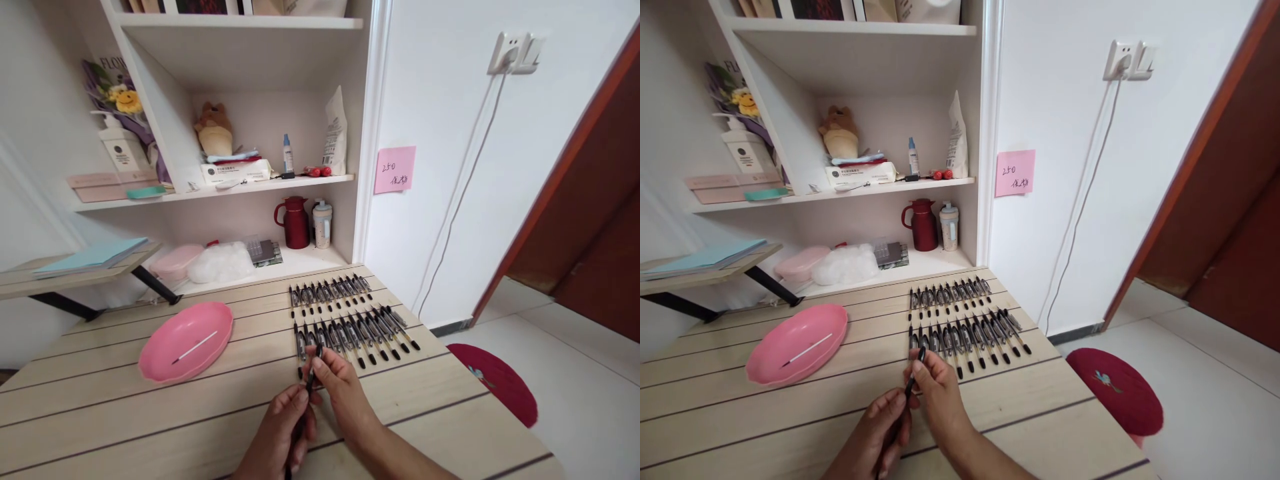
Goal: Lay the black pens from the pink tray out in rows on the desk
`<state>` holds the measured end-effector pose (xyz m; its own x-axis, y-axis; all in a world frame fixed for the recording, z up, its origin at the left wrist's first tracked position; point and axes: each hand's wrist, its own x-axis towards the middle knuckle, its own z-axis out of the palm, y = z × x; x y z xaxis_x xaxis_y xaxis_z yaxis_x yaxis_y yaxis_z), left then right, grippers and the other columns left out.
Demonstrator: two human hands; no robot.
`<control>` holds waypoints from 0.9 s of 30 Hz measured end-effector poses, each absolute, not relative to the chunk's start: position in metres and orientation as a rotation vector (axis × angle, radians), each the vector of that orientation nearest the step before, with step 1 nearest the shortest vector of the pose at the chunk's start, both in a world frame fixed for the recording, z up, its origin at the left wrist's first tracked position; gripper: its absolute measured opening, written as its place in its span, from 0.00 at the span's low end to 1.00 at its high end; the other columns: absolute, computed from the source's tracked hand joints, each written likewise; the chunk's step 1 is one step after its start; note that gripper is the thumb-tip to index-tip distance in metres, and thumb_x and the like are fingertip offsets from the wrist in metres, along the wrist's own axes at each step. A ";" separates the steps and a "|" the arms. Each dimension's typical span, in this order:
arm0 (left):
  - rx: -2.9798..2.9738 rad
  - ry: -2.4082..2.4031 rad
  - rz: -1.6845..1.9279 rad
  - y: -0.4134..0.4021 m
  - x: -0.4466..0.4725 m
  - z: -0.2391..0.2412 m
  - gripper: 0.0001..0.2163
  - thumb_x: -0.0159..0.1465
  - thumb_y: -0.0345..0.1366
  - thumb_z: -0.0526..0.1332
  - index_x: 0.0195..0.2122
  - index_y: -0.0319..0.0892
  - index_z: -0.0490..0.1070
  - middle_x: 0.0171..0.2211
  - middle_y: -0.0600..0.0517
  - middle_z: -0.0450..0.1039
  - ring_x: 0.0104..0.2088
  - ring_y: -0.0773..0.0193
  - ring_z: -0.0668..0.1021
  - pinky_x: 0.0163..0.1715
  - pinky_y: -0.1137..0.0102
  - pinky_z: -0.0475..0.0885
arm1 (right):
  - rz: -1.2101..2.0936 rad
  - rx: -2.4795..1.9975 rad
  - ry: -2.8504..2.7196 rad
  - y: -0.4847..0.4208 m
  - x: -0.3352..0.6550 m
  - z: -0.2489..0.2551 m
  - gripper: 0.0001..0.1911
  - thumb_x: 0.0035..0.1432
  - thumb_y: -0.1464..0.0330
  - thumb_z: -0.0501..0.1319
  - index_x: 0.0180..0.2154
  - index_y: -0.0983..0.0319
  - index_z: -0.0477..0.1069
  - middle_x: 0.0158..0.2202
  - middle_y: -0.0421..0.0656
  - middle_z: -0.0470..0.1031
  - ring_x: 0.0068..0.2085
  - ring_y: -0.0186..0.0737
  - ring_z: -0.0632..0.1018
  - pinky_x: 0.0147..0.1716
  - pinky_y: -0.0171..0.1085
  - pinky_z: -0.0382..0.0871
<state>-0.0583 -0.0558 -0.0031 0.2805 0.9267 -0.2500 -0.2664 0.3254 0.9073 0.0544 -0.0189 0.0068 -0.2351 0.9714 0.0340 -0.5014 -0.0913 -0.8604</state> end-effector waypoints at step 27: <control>0.519 0.911 1.244 -0.012 -0.094 0.027 0.15 0.53 0.37 0.59 0.43 0.43 0.65 0.19 0.59 0.63 0.11 0.80 0.58 0.11 0.81 0.48 | 1.410 -1.009 -1.108 0.049 0.069 0.042 0.24 0.41 0.61 0.63 0.41 0.63 0.64 0.18 0.33 0.65 0.19 0.30 0.69 0.17 0.29 0.59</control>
<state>-0.0940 -0.0121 0.0266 0.0510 0.9521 -0.3014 -0.5745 0.2749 0.7709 0.0686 0.0490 0.0415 -0.1153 0.9932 -0.0170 -0.2180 -0.0420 -0.9750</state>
